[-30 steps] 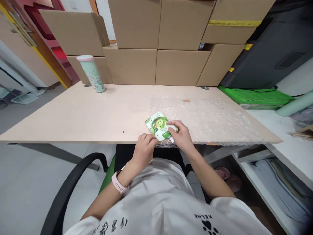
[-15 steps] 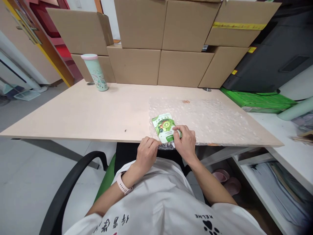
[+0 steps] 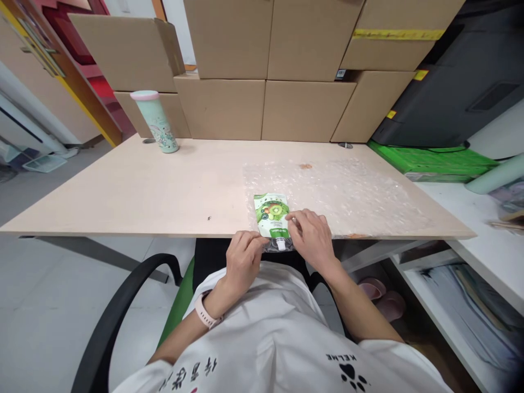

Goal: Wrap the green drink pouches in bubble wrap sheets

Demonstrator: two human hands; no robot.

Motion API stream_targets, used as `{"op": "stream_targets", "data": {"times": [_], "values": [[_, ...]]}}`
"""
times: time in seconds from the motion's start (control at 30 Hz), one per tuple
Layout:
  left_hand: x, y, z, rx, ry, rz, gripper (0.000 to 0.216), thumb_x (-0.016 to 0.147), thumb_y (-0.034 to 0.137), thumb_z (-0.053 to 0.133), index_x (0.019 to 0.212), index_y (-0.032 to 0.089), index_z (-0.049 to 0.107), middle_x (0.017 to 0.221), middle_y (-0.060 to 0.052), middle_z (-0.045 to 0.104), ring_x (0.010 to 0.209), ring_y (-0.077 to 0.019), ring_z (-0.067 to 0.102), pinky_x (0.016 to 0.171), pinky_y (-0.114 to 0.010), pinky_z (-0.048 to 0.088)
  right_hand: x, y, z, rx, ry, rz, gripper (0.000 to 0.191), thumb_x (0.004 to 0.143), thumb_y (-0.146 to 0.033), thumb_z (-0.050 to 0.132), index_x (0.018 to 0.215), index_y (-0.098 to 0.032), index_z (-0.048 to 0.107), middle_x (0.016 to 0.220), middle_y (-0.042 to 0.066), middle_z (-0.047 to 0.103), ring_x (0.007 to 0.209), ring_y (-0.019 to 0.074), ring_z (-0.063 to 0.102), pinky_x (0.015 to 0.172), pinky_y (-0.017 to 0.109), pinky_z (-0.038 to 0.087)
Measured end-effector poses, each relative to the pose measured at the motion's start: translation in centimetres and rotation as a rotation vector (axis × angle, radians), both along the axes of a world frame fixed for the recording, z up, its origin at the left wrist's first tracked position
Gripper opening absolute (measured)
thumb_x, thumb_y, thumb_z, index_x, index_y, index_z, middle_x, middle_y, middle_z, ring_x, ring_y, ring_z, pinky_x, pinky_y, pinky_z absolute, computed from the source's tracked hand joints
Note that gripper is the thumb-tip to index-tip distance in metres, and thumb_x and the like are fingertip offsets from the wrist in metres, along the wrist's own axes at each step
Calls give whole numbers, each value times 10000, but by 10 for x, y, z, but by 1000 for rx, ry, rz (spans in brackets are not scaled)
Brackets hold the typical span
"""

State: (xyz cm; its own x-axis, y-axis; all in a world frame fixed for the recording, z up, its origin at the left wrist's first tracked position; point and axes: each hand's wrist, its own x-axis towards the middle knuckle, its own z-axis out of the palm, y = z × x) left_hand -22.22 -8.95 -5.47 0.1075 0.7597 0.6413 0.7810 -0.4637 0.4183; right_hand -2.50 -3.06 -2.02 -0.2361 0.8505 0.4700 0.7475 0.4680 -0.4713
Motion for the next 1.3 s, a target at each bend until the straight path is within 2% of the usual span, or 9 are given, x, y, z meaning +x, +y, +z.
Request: {"op": "stream_targets", "data": {"times": [0.2,0.3,0.4,0.53,0.67,0.77,1.07,1.2,1.3], "values": [[-6,1,7,35,-143,125,189,965,245,486,1103,289,608,1105,-76,631,1070,-243,625,903,-442,561,-8,-26,-3,46,-159,296,629,879,-640,585,1426,-339,509,1478,101,495,1367,392,433,1089,619,373],[-3,1,11,-44,-244,73,219,965,293,489,1160,292,589,1157,-85,622,1064,-243,640,868,-443,584,-21,-30,-13,48,-180,234,570,920,-511,592,1446,-314,499,1550,111,422,1413,407,390,1090,650,373],[0,0,12,-84,-302,44,250,960,307,498,1203,290,551,1232,-101,614,1102,-255,631,870,-462,586,-26,-28,-15,37,-59,158,432,982,-353,484,1411,-325,533,1455,90,543,1341,347,504,1075,600,424],[4,0,16,-65,-301,8,327,971,297,476,1297,322,469,1302,-103,597,1228,-255,581,964,-477,561,-13,-21,-8,3,252,35,322,984,-387,433,1220,-320,641,1163,78,710,1095,309,664,948,524,518],[14,6,28,-80,-173,-112,407,987,314,439,1393,310,414,1399,-100,562,1367,-238,494,1136,-495,454,-1,-13,-11,-267,638,-86,320,934,-555,511,773,-303,627,693,50,656,696,272,640,680,453,543],[26,16,38,-146,1,-210,492,987,354,440,1469,286,371,1545,-78,444,1496,-239,334,1219,-513,350,-1,-6,-20,-413,852,-23,318,881,-593,582,759,-301,614,728,54,667,705,268,631,654,447,544],[47,44,33,-194,274,-319,699,920,392,613,1540,338,294,1627,-50,308,1524,-282,272,1250,-596,211,20,0,-11,-497,701,-47,470,902,-644,509,653,-257,601,618,41,640,540,225,605,552,398,517],[56,49,21,-171,304,-305,664,910,343,626,1512,295,351,1599,-84,368,1509,-311,305,1234,-606,229,40,0,-3,-221,389,-220,502,930,-555,513,522,-266,558,501,37,530,586,248,603,653,423,502],[63,50,16,-161,289,-292,659,882,289,654,1485,288,389,1576,-93,406,1494,-336,329,1233,-625,220,46,-1,-2,16,343,-348,271,879,-437,632,656,-283,639,603,36,540,765,289,625,798,462,497]]}}
